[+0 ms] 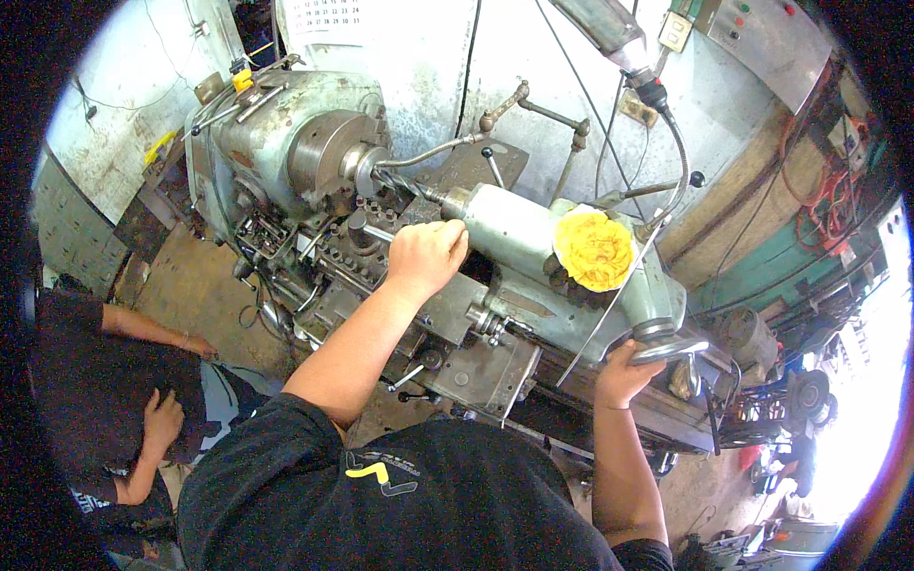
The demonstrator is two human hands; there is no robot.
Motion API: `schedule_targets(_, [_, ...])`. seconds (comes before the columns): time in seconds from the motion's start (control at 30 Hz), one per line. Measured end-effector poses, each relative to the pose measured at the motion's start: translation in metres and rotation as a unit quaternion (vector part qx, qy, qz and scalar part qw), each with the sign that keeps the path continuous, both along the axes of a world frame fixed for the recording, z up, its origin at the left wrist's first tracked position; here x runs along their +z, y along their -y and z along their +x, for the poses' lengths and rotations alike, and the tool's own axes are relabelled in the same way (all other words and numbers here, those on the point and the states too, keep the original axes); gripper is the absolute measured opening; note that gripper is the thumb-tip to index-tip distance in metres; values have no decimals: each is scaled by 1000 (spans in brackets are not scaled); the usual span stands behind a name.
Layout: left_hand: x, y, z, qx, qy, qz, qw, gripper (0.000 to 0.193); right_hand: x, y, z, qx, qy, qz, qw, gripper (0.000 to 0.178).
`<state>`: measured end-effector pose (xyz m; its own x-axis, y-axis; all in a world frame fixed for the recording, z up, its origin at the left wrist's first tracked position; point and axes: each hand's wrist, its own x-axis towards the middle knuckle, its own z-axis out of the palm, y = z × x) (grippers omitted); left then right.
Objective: The person operates a metal lathe, using both hands to turn the handwheel and adjust the tool post while a metal workpiece rotates in the chuck. The person repeatedly advances and retracts the cutting tool along the workpiece.
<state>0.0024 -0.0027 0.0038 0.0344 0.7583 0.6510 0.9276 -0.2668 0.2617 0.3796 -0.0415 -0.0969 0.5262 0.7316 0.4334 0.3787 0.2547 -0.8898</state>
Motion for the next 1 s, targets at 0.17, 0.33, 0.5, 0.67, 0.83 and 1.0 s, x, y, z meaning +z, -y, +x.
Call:
schedule_targets(0.17, [-2,-2,0,1,4,12,1000,17,2,2,-3,11,-38,15,999,41])
schedule_targets(0.33, [-3,-2,1,3,3,20,1000,17,-1,1,-1,22,-25,32,999,45])
schedule_targets(0.5, [-3,-3,1,7,-2,27,1000,17,-5,-1,1,34,-14,53,998,46])
schedule_targets(0.67, [-3,-3,1,8,3,28,1000,17,-11,0,5,46,-29,44,998,50])
schedule_targets(0.83, [-2,-3,1,9,0,20,1000,18,-38,-6,23,18,26,18,999,52])
schedule_targets(1.0, [-2,-3,1,10,1,18,1000,18,-73,-8,37,44,104,13,993,47])
